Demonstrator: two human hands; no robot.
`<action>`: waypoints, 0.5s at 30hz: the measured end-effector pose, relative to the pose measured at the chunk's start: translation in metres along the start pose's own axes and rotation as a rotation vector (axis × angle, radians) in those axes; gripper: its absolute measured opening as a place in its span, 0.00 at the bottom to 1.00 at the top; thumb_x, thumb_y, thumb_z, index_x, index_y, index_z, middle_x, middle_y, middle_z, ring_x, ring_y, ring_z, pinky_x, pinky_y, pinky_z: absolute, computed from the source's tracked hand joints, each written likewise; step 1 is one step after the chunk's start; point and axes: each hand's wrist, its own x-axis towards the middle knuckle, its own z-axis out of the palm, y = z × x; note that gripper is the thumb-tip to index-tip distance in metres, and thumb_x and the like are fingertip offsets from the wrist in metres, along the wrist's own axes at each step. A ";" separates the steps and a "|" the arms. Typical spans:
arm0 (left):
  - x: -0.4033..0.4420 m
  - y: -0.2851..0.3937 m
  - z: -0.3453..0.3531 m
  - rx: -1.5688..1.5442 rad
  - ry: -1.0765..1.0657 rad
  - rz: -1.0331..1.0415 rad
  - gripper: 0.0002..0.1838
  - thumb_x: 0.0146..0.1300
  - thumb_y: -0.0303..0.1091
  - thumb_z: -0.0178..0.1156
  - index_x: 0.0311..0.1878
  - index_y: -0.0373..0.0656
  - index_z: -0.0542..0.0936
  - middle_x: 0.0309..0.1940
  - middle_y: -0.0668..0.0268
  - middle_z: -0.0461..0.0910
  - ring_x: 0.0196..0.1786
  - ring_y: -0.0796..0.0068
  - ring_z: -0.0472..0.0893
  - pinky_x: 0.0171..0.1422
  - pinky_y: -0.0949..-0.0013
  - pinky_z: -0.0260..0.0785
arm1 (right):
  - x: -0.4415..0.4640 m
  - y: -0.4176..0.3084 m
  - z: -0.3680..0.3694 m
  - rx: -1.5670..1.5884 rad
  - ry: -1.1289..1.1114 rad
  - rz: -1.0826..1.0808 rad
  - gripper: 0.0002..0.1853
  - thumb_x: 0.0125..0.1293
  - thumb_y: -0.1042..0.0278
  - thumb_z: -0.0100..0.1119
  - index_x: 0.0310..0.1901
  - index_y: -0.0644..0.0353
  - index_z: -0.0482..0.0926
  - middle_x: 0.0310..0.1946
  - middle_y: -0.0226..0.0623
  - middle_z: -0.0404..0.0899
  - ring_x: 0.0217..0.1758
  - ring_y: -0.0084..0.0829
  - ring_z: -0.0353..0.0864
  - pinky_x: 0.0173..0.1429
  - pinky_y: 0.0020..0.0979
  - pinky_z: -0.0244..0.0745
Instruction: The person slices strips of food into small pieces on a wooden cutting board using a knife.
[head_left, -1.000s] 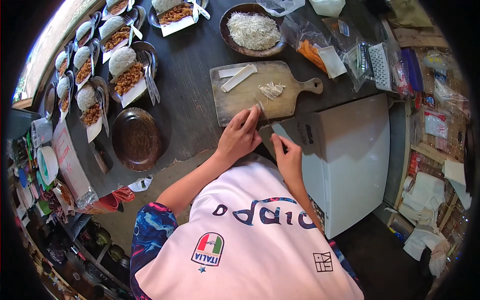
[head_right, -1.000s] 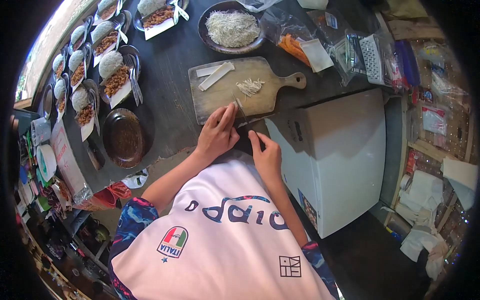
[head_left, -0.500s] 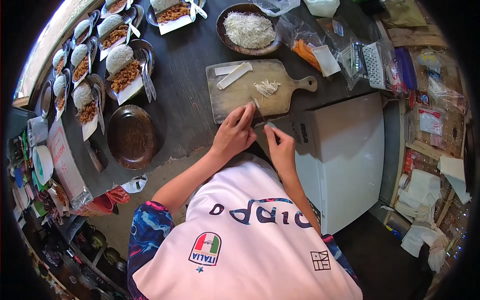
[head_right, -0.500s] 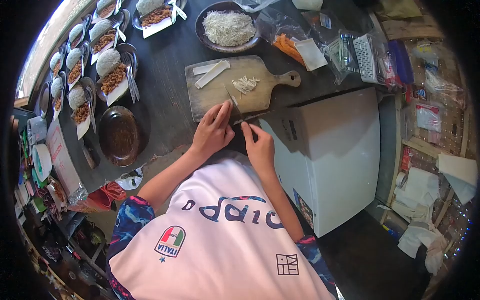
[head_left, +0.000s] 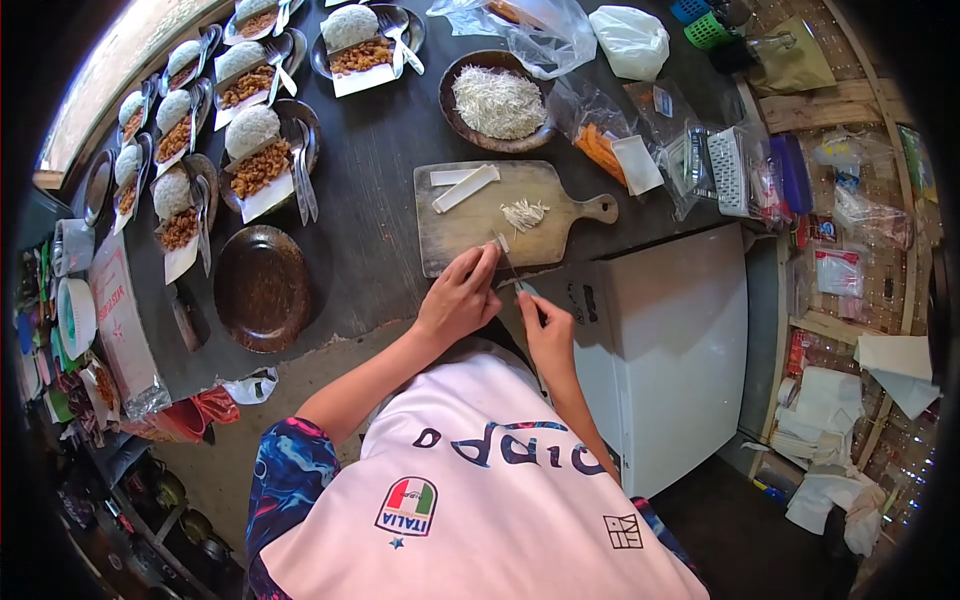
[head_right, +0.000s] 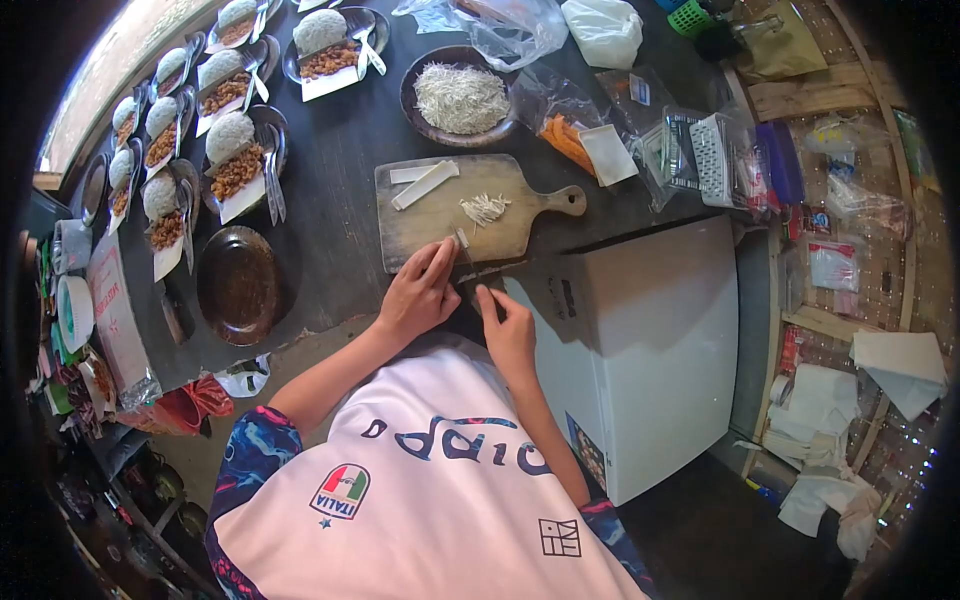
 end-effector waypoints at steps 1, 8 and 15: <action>-0.001 -0.001 0.001 -0.006 0.003 -0.001 0.34 0.57 0.34 0.59 0.68 0.26 0.78 0.71 0.54 0.72 0.73 0.60 0.72 0.78 0.61 0.69 | 0.005 -0.003 0.002 -0.001 0.005 -0.017 0.25 0.77 0.48 0.65 0.49 0.70 0.88 0.32 0.48 0.88 0.34 0.31 0.84 0.44 0.33 0.77; 0.001 0.001 -0.001 0.010 -0.011 -0.008 0.34 0.57 0.33 0.59 0.67 0.26 0.79 0.70 0.54 0.73 0.72 0.60 0.73 0.79 0.61 0.68 | 0.000 0.003 -0.001 0.013 0.006 -0.027 0.25 0.78 0.49 0.64 0.47 0.71 0.87 0.28 0.39 0.87 0.32 0.22 0.79 0.40 0.30 0.75; 0.000 0.000 -0.001 0.022 -0.003 -0.008 0.34 0.56 0.34 0.59 0.67 0.26 0.78 0.71 0.54 0.73 0.72 0.60 0.74 0.78 0.61 0.69 | -0.003 0.003 -0.002 0.016 0.003 -0.031 0.25 0.77 0.49 0.64 0.48 0.71 0.88 0.32 0.44 0.89 0.34 0.27 0.83 0.44 0.32 0.77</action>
